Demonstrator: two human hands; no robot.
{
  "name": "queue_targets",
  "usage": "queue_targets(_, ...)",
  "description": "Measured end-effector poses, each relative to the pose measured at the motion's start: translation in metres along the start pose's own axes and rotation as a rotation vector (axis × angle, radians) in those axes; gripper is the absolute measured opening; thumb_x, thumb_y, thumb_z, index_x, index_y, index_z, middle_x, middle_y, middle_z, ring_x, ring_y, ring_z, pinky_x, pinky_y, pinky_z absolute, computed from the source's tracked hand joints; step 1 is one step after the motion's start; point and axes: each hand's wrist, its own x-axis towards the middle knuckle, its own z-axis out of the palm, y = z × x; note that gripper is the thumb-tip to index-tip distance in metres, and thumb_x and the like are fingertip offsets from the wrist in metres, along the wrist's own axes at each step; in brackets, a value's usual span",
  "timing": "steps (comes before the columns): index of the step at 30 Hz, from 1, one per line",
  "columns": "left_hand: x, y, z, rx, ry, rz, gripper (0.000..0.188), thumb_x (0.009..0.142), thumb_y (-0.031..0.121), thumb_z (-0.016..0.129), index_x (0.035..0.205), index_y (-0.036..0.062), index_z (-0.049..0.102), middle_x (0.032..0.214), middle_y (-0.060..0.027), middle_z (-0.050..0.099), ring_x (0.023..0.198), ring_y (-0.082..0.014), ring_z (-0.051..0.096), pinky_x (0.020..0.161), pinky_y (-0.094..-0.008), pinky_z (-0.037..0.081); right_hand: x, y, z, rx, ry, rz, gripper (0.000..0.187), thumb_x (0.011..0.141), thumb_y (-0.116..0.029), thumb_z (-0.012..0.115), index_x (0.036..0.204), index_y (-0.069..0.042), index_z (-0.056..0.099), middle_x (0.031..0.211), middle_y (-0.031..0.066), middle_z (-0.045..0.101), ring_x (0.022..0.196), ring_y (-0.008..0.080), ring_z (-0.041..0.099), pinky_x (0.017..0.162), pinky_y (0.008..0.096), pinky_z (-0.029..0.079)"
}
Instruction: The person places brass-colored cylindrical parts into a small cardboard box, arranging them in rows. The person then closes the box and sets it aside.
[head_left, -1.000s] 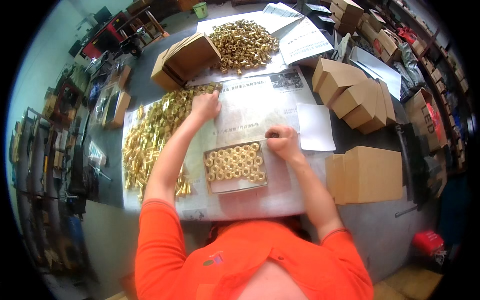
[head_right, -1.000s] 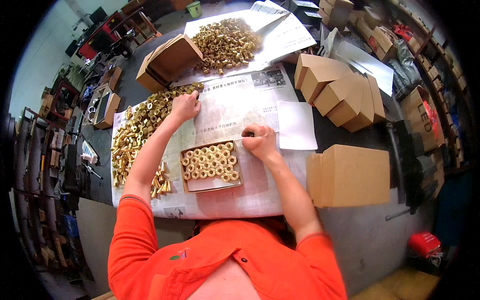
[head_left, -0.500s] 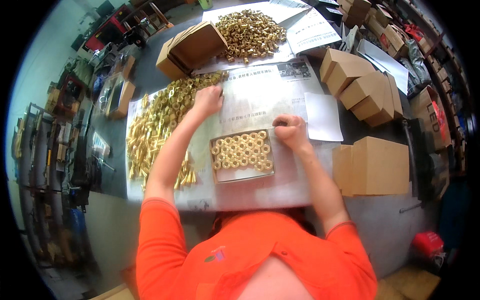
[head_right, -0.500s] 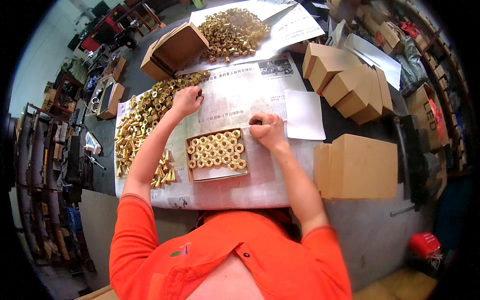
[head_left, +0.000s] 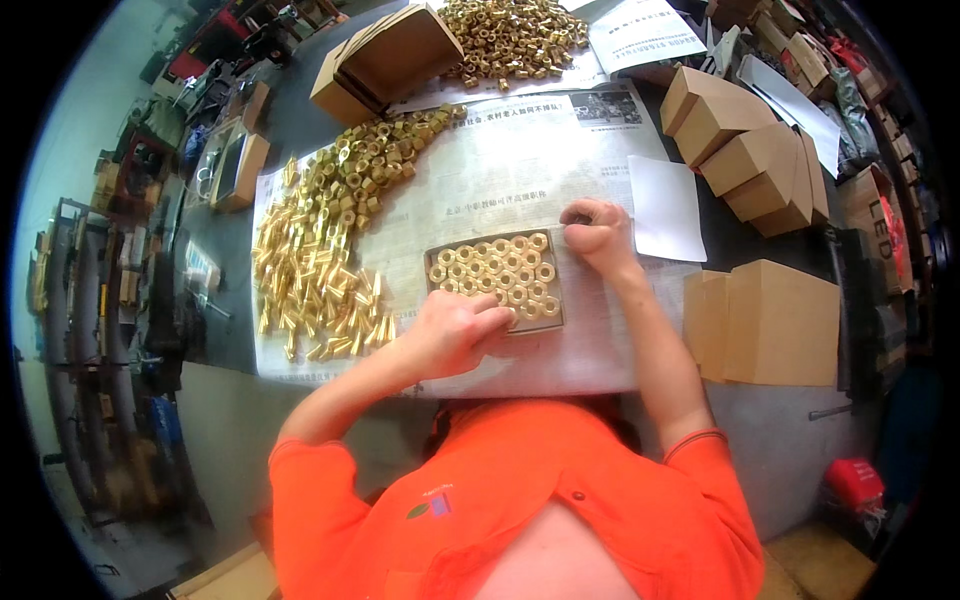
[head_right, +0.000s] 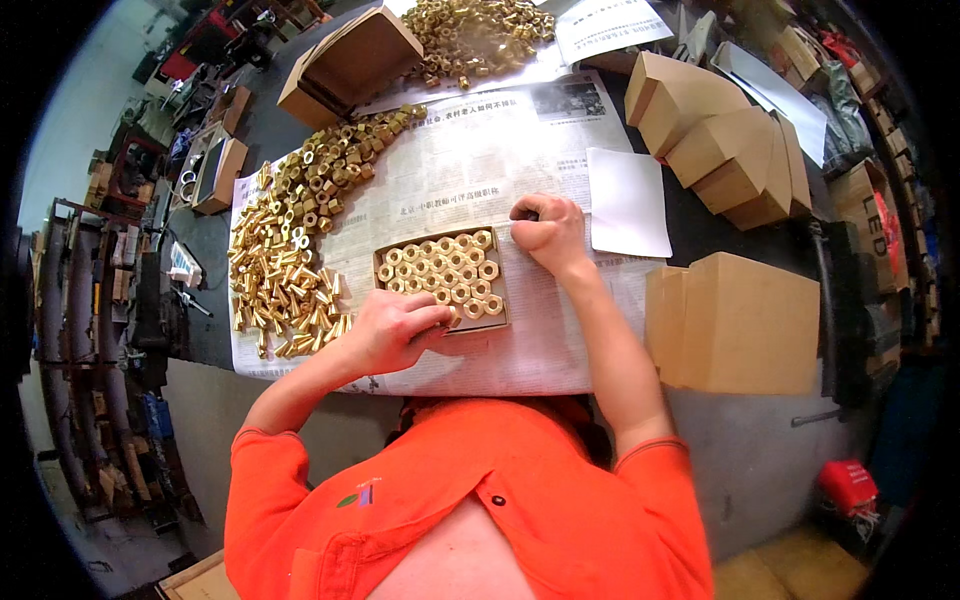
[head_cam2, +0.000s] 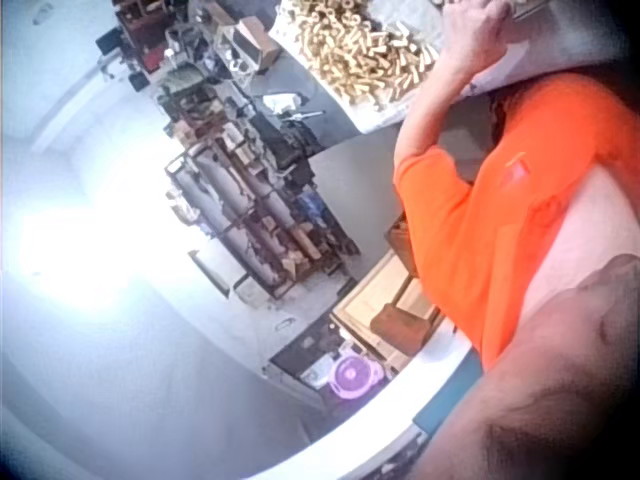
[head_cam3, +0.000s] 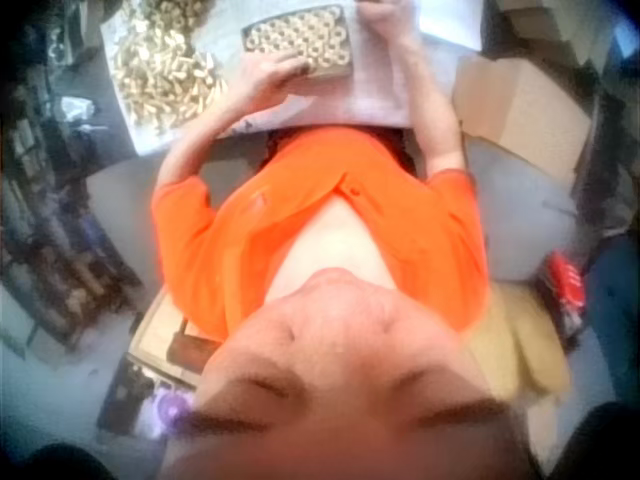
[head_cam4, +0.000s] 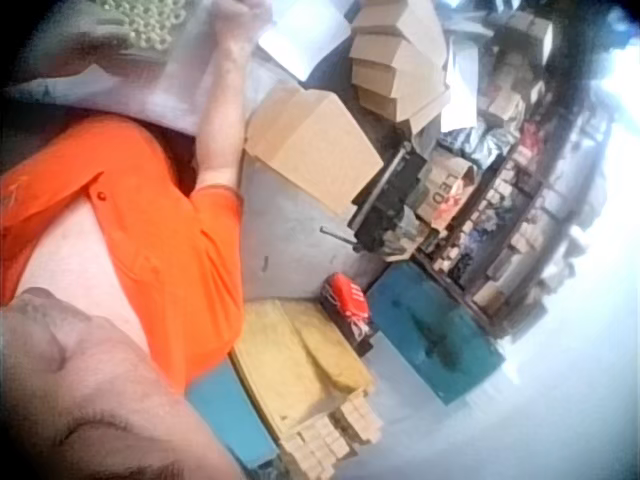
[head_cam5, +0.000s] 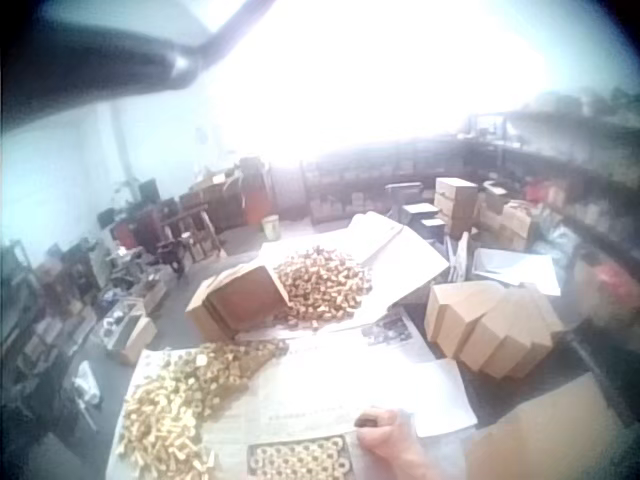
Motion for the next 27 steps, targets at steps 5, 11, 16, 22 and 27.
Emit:
queue_targets(5, 0.006, -0.004, 0.007, 0.042, -0.020, 0.045, 0.015, 0.075, 0.012, 0.068, 0.089, 0.0106, 0.064, 0.069, -0.0047, 0.055, 0.057, -0.0251, 0.059, 0.046, -0.0367, 0.045, 0.000, 0.000, -0.002, -0.010, 0.004, -0.025, 0.022, 0.062, -0.019, 0.057, 0.075, -0.007, 0.070, 0.076, 0.0118, 0.068, 0.070, 0.0274, 0.065, 0.067, 0.0345, 0.052)
queue_targets(11, 0.008, -0.007, 0.011, 0.039, -0.037, 0.057, 0.015, 0.075, 0.013, 0.066, 0.089, 0.0106, 0.062, 0.066, -0.0047, 0.052, 0.053, -0.0259, 0.058, 0.045, -0.0375, 0.044, 0.002, 0.001, 0.001, -0.031, 0.007, -0.025, 0.020, 0.062, -0.018, 0.056, 0.073, -0.007, 0.069, 0.075, 0.0117, 0.067, 0.070, 0.0280, 0.065, 0.065, 0.0351, 0.052)
queue_targets(16, 0.009, -0.013, 0.009, 0.127, -0.116, 0.087, 0.016, 0.076, 0.016, 0.065, 0.090, 0.0115, 0.060, 0.067, -0.0042, 0.052, 0.055, -0.0260, 0.058, 0.045, -0.0381, 0.044, 0.000, 0.001, 0.000, -0.019, 0.020, -0.056, 0.020, 0.062, -0.012, 0.056, 0.076, -0.005, 0.068, 0.075, 0.0127, 0.066, 0.067, 0.0274, 0.063, 0.064, 0.0341, 0.050)
queue_targets(22, 0.009, -0.013, 0.008, 0.106, -0.123, 0.081, 0.017, 0.076, 0.018, 0.066, 0.092, 0.0127, 0.061, 0.069, -0.0035, 0.052, 0.056, -0.0261, 0.058, 0.046, -0.0382, 0.045, 0.002, 0.002, 0.003, -0.018, 0.035, -0.025, 0.017, 0.061, -0.015, 0.056, 0.071, -0.008, 0.068, 0.073, 0.0107, 0.066, 0.068, 0.0279, 0.064, 0.064, 0.0347, 0.051)
queue_targets(27, 0.012, -0.013, 0.003, 0.047, -0.175, 0.031, 0.017, 0.075, 0.016, 0.068, 0.091, 0.0129, 0.065, 0.075, -0.0031, 0.061, 0.062, -0.0253, 0.062, 0.049, -0.0371, 0.047, 0.001, 0.001, 0.003, -0.023, 0.028, -0.014, 0.017, 0.061, -0.016, 0.056, 0.071, -0.008, 0.069, 0.074, 0.0113, 0.067, 0.069, 0.0276, 0.064, 0.065, 0.0342, 0.052)
